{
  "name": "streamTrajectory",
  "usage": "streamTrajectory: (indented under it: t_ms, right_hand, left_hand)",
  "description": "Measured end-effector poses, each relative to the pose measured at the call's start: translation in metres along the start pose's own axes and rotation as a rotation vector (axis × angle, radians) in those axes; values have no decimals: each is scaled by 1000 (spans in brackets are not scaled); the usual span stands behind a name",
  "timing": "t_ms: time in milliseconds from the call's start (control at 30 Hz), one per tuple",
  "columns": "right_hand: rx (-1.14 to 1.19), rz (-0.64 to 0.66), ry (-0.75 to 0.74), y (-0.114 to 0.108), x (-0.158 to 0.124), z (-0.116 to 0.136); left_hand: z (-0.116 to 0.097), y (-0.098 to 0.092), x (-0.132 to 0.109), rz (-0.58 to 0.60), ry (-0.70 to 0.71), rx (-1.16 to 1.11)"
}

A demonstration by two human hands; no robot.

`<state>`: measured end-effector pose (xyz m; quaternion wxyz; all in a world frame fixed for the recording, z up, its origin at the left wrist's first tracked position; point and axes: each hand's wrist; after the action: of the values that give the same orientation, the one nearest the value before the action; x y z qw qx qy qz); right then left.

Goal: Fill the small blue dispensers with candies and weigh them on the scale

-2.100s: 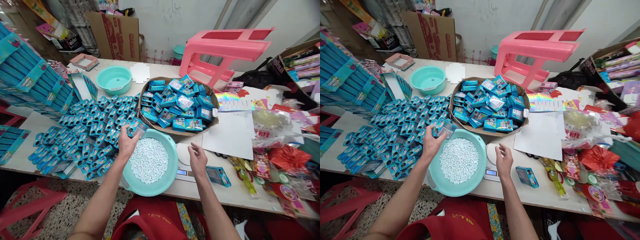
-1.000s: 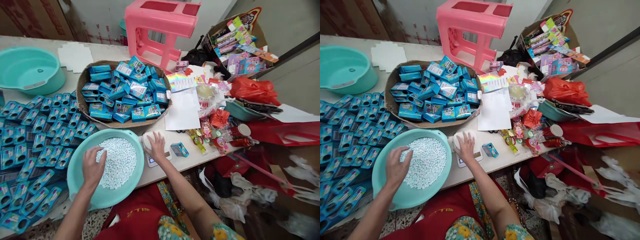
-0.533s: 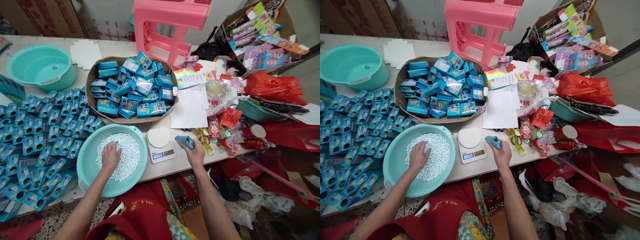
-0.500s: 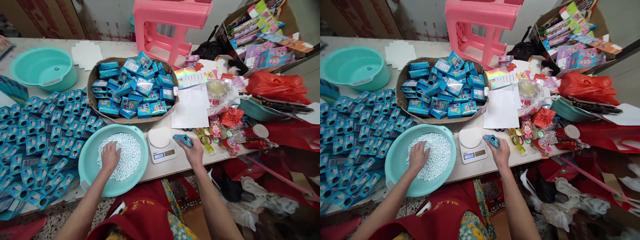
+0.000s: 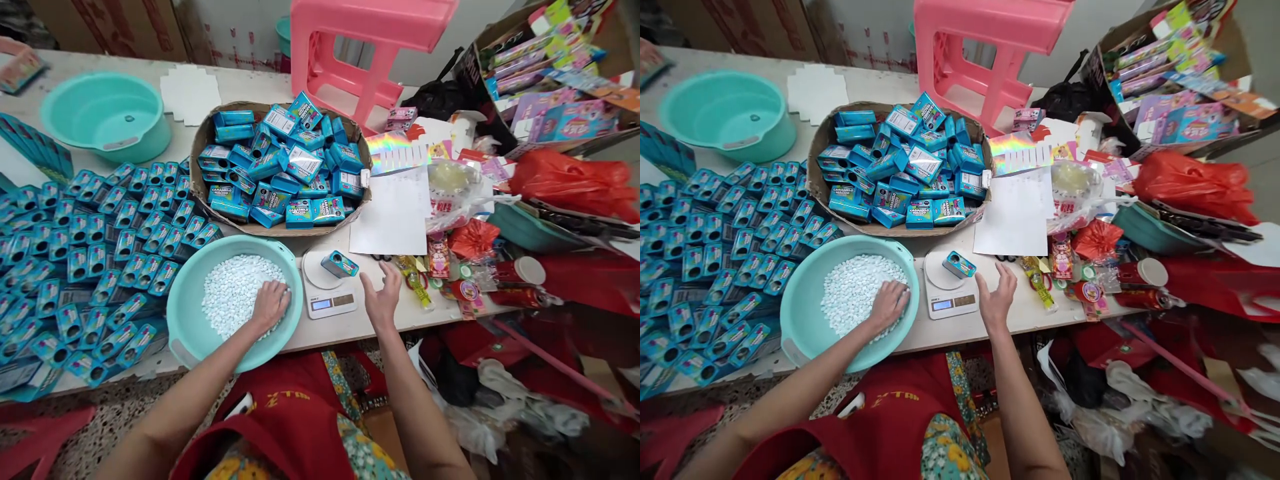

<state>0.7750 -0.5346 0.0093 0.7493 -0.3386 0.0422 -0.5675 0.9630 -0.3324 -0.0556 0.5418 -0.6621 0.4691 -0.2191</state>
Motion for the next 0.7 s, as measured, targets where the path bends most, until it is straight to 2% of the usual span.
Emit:
streamTrajectory:
  t_ms: [33,100,200,267,367,433,500,567,633,700]
  right_hand:
    - [5,-18,35,-6,-4,-4]
    - [27,-35,107,-14,-12,-11]
    - [85,-31,178,-16,-17,-16]
    - [115,-25,183,-14,-17,-16]
    - [150,-17,171,-7,-13,-11]
    - [180,14,161,1,-9,-8]
    - [191,66,144,12,-4,-8]
    - [178,127,123,25,2,-9]
    - [183,200,122,36,8,-8]
    - [216,241,122,41,14,1]
  left_hand:
    - [1,1,-12,65,70,5]
    - [9,-1,-34,196,124,19]
    - [28,-9,-51,315,31,-24]
    - [41,-20,-53,326,-88,-215]
    - [58,-37,-51,322,-325,-774]
    - [64,-47,-49,287,-404,-1173]
    - [67,-53,-45,206,-455,-1472]
    - [65,-54,-38,129,-569,-1632]
    - [63,-51,-29,80,-675,-1685]
    - [61,-50,-19,14,-692,-1700]
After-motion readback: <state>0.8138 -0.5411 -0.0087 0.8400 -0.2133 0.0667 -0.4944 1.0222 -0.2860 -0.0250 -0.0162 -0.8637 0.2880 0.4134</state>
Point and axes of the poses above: each hand's wrist, its own x-axis towards the middle knuckle, its own y-axis out of the palm, z = x × y, and after that the axes turned 13 degrees about x, right-handed
